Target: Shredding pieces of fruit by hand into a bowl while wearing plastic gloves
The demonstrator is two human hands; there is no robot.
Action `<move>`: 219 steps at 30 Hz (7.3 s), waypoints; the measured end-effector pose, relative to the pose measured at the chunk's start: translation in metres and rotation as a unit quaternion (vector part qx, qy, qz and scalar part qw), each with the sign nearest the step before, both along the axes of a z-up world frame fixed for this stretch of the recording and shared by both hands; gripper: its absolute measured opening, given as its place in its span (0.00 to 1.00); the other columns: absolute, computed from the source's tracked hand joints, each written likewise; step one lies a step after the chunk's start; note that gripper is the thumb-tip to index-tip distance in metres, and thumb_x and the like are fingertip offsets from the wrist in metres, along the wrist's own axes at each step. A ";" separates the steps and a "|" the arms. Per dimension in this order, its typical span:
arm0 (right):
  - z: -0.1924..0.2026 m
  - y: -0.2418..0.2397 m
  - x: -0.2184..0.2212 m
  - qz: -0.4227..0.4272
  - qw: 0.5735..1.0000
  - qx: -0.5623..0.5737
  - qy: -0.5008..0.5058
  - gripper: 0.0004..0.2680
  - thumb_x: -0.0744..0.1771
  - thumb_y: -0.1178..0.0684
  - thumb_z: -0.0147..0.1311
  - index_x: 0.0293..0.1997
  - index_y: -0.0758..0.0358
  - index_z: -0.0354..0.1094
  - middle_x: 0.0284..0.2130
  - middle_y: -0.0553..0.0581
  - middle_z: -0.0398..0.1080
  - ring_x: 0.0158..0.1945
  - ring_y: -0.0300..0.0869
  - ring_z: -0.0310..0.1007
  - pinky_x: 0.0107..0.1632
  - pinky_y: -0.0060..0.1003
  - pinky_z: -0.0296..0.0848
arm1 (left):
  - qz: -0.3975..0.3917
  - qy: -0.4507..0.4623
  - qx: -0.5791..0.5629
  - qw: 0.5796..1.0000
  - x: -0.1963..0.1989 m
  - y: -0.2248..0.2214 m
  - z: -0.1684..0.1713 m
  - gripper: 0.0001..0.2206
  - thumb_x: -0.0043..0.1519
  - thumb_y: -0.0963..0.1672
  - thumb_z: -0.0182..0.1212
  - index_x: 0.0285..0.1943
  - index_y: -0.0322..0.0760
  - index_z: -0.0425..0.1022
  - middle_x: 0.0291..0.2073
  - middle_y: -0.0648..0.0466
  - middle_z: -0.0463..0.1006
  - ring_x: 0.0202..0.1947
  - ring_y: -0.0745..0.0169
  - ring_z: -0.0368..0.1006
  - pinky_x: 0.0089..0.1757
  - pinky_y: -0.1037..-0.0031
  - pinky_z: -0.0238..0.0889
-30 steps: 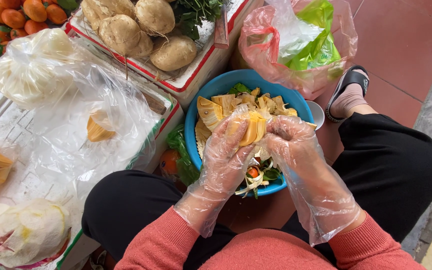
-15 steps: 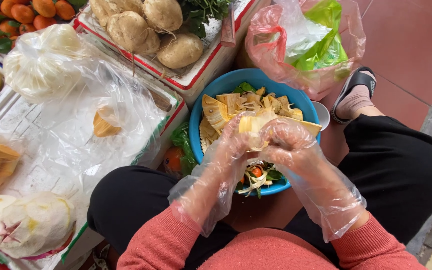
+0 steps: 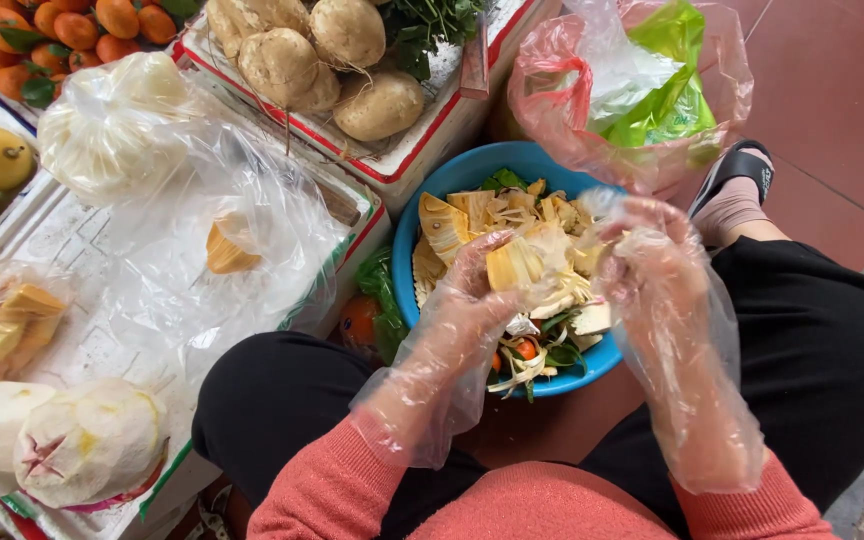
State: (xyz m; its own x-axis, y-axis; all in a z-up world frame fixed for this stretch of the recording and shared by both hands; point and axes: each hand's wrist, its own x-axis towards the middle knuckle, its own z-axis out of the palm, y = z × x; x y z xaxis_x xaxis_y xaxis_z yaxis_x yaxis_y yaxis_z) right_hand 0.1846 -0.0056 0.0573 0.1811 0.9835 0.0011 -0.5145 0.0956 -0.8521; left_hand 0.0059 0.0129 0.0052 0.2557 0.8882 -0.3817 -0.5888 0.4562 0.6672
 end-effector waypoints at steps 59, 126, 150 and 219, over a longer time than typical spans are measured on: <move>-0.009 0.021 -0.032 0.129 0.753 -0.242 -0.598 0.03 0.62 0.52 0.61 0.34 0.53 0.73 0.27 0.52 0.75 0.36 0.44 0.79 0.39 0.38 0.75 | 0.086 -0.027 0.002 0.996 0.009 -0.008 -0.065 0.27 0.53 0.43 0.72 0.64 0.39 0.75 0.59 0.36 0.75 0.51 0.49 0.76 0.53 0.64 0.74; -0.016 -0.014 -0.011 0.076 0.946 -0.230 -0.215 0.06 0.60 0.68 0.55 0.36 0.70 0.73 0.31 0.59 0.75 0.33 0.39 0.71 0.37 0.29 0.71 | -0.045 0.409 0.481 0.774 -0.018 -0.011 0.023 0.44 0.59 0.42 0.70 0.80 0.36 0.41 0.62 0.44 0.77 0.56 0.45 0.79 0.54 0.63 0.73; -0.039 0.010 0.024 0.012 0.968 -0.192 -0.162 0.06 0.63 0.66 0.55 0.41 0.71 0.73 0.41 0.59 0.75 0.30 0.38 0.69 0.28 0.28 0.69 | 0.077 -0.110 0.147 0.980 -0.012 0.001 0.022 0.50 0.45 0.34 0.50 0.84 0.46 0.41 0.60 0.38 0.70 0.53 0.55 0.69 0.57 0.73 0.60; -0.087 0.001 0.015 0.112 0.972 -0.208 -0.018 0.04 0.63 0.66 0.56 0.37 0.68 0.69 0.25 0.58 0.70 0.22 0.39 0.65 0.25 0.31 0.67 | 0.099 -0.293 -0.011 0.951 -0.024 0.008 -0.005 0.43 0.49 0.34 0.54 0.80 0.45 0.52 0.62 0.39 0.68 0.59 0.43 0.68 0.58 0.58 0.66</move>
State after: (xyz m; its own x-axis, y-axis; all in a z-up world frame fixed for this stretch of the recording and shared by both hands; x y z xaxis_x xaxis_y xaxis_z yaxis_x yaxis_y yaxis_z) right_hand 0.2000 -0.0045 -0.0293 -0.0299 0.9151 -0.4021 -0.4517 -0.3712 -0.8113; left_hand -0.0177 0.0213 0.0002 0.2586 0.9347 -0.2439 -0.9323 0.3076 0.1902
